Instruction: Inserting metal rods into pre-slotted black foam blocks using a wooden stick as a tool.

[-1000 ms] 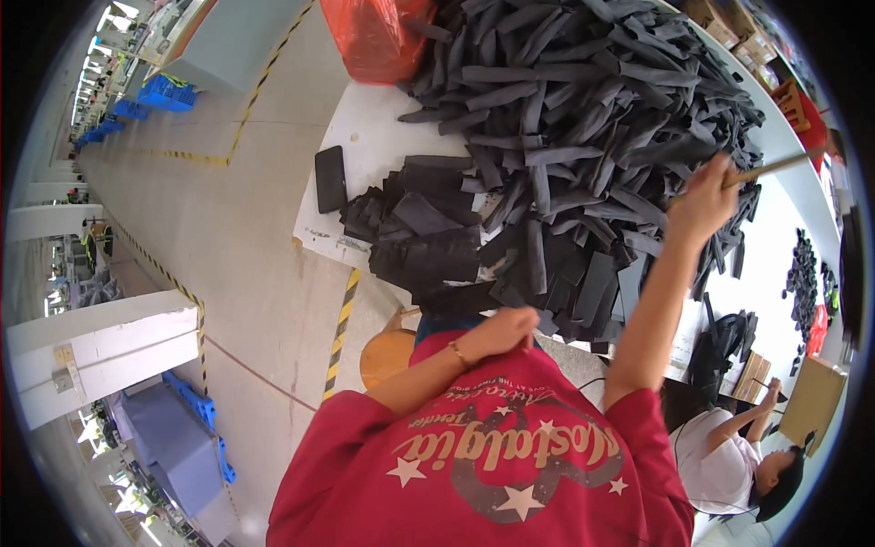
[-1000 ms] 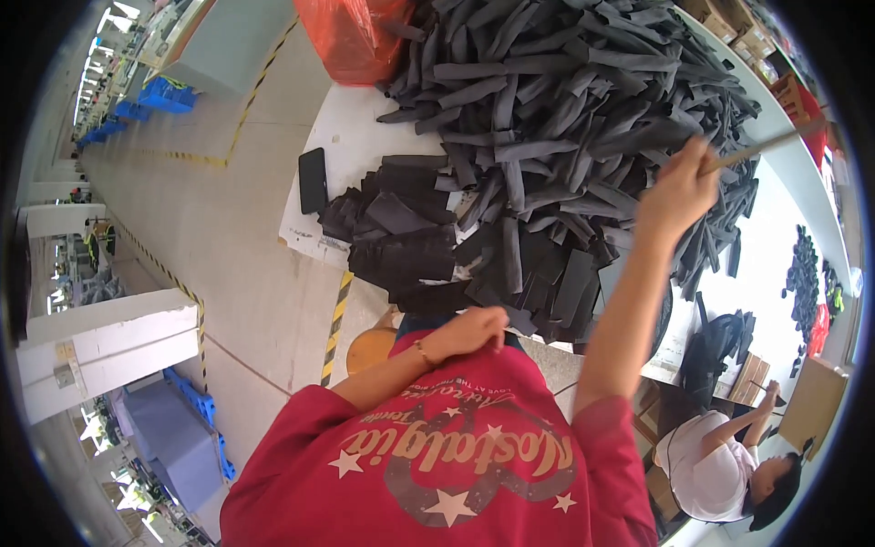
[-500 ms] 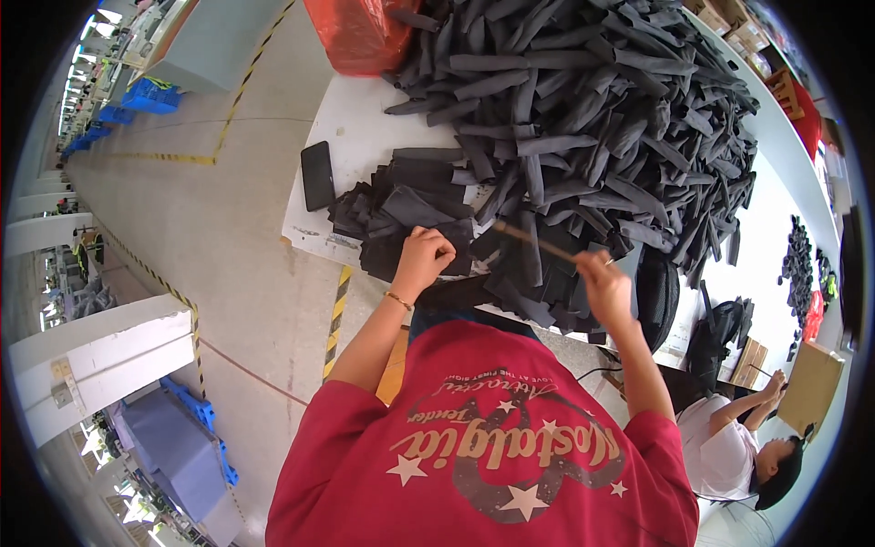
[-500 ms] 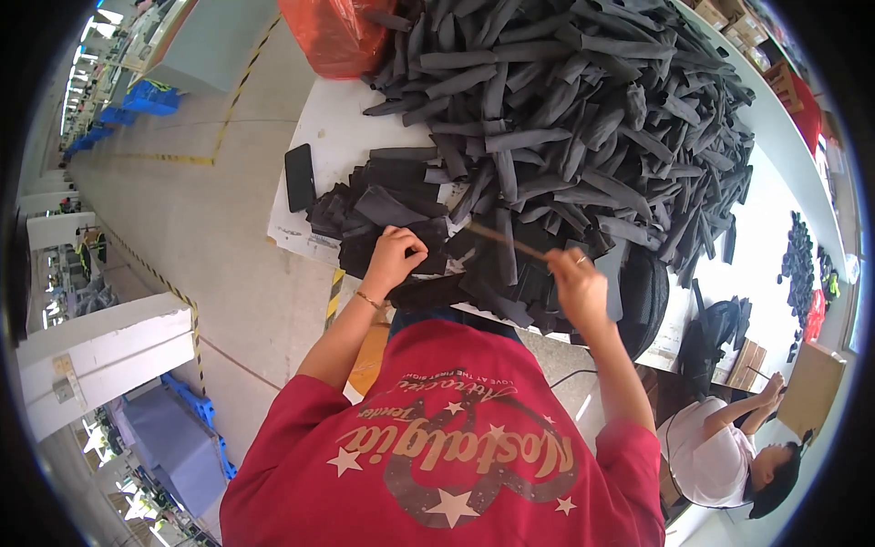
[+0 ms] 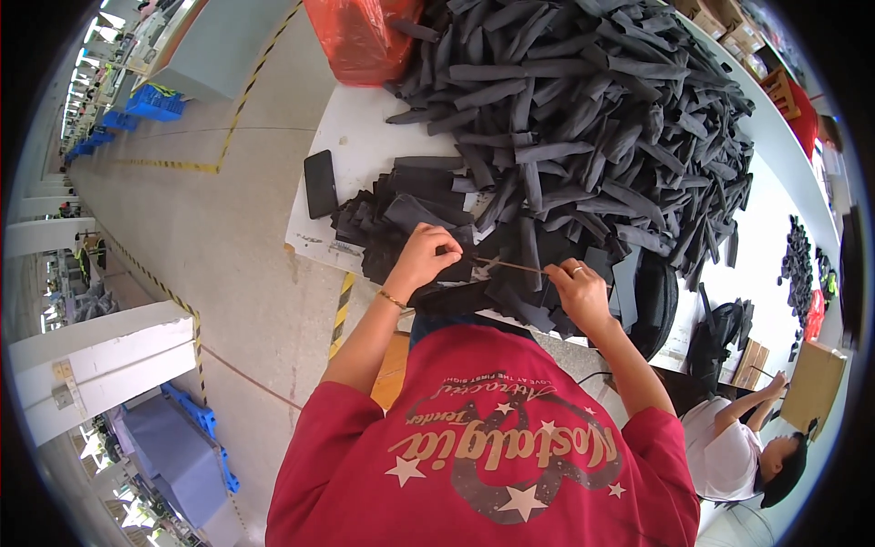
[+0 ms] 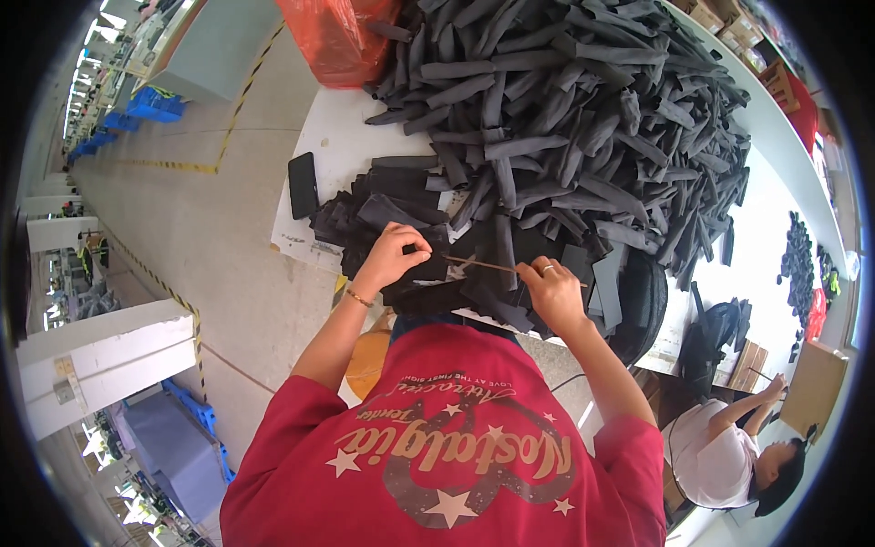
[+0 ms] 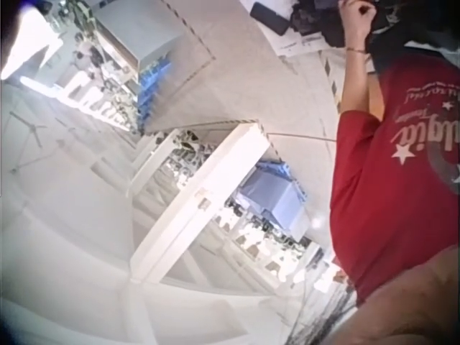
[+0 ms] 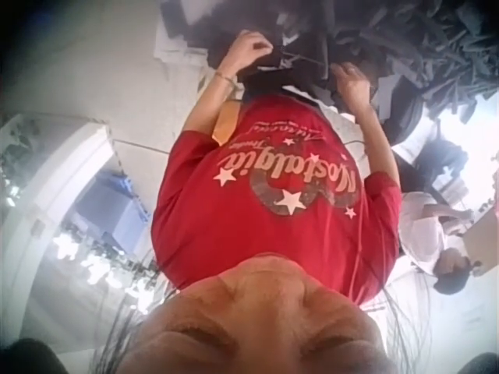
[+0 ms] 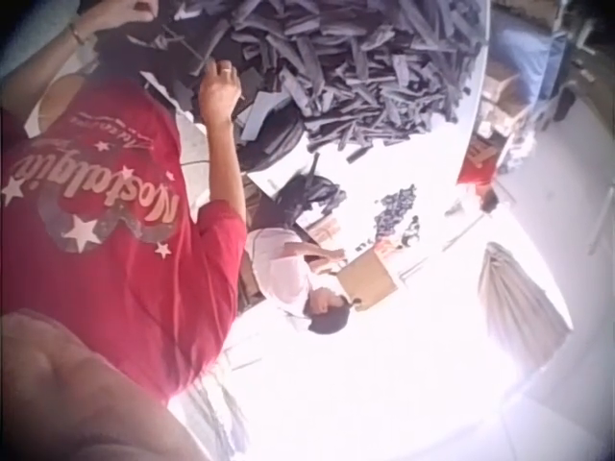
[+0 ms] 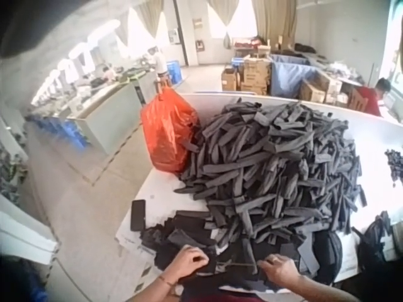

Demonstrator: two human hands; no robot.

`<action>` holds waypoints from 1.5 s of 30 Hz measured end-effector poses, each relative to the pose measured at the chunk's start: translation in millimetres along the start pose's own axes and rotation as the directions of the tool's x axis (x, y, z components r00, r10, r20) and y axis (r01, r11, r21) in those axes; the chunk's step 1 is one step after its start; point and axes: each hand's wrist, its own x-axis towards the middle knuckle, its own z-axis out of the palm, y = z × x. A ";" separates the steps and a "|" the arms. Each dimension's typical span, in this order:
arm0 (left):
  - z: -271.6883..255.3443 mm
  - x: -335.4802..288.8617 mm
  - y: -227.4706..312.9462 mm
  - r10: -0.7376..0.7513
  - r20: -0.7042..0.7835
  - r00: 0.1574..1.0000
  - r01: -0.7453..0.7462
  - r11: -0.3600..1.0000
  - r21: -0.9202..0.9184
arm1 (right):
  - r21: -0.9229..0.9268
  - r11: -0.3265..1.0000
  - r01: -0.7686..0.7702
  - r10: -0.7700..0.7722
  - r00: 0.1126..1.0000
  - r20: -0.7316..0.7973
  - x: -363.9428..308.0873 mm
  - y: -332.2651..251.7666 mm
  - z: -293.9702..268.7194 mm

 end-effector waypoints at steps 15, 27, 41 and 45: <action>68.4 -5.1 36.8 -0.601 -0.075 0.795 -0.143 -0.066 -0.987 | 0.692 0.657 -0.300 0.321 0.941 0.103 32.0 -86.3 74.9; 17.7 27.5 42.3 -0.783 -0.273 0.559 -0.242 0.161 -0.957 | 0.530 0.785 -0.321 0.278 0.947 0.163 -20.3 -85.5 38.9; 29.6 55.6 42.8 -0.819 -0.108 0.563 -0.297 -0.079 -0.952 | 0.625 0.756 -0.197 0.318 0.944 -0.087 37.2 -91.7 8.1; 41.9 47.2 55.2 -0.701 0.058 0.710 -0.114 -0.196 -0.974 | 0.706 0.690 -0.161 0.399 0.898 -0.186 62.9 -72.7 25.5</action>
